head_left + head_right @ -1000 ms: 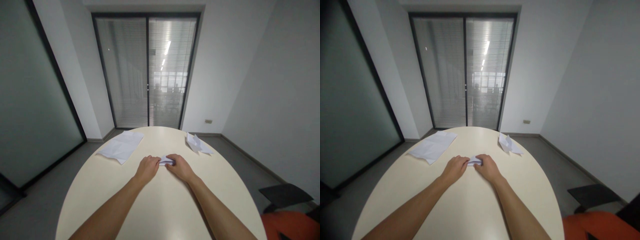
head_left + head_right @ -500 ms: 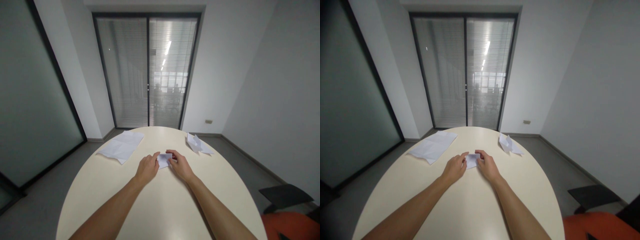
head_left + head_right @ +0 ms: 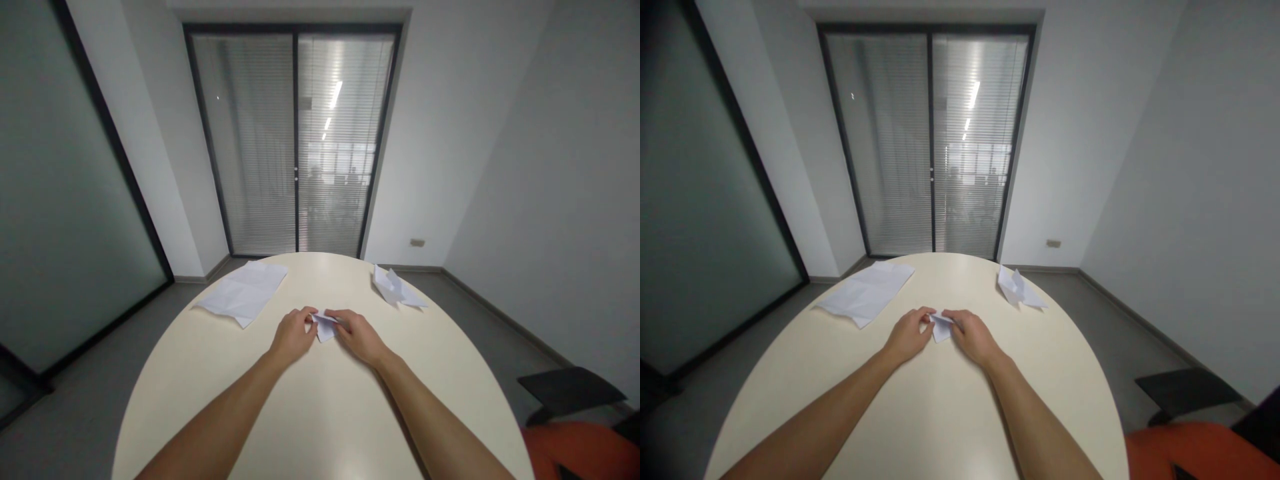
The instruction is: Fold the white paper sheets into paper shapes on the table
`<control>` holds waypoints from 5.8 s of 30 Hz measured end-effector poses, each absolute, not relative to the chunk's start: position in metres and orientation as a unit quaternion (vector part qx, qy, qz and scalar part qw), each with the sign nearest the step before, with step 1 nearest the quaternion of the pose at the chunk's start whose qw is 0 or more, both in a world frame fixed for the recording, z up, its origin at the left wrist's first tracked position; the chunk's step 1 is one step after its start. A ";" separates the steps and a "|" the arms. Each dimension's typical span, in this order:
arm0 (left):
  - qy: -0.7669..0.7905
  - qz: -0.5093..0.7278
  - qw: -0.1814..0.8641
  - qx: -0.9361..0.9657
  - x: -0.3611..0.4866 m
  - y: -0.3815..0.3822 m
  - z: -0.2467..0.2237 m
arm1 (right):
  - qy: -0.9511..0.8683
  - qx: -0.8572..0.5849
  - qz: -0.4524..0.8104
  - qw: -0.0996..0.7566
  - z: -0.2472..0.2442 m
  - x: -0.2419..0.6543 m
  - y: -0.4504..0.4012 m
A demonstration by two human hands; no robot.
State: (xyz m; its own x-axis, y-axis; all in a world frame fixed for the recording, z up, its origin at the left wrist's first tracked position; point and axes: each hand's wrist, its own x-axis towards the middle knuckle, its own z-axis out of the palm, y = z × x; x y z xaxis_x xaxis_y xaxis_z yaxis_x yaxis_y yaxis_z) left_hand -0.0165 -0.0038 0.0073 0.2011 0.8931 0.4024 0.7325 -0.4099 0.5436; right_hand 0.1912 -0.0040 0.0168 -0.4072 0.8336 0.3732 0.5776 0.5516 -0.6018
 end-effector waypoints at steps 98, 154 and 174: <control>0.422 0.401 0.084 0.809 -0.014 -0.012 0.015 | -0.808 -0.399 0.158 0.402 0.034 0.184 -0.012; 0.481 0.561 0.201 0.644 -0.023 0.009 0.002 | -0.630 -0.439 0.240 0.594 0.012 0.198 0.014; 0.452 0.648 0.288 0.541 -0.021 0.012 0.005 | -0.647 -0.545 0.163 0.508 0.002 0.204 0.017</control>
State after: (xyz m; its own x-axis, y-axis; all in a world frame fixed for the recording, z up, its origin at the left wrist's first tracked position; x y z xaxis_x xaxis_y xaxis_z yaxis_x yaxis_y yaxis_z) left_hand -0.0208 0.0118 0.0045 -0.2482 0.8629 0.4403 0.1160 -0.4248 0.8978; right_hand 0.2040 0.0175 0.0020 0.1093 0.8709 0.4791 0.5391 0.3530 -0.7647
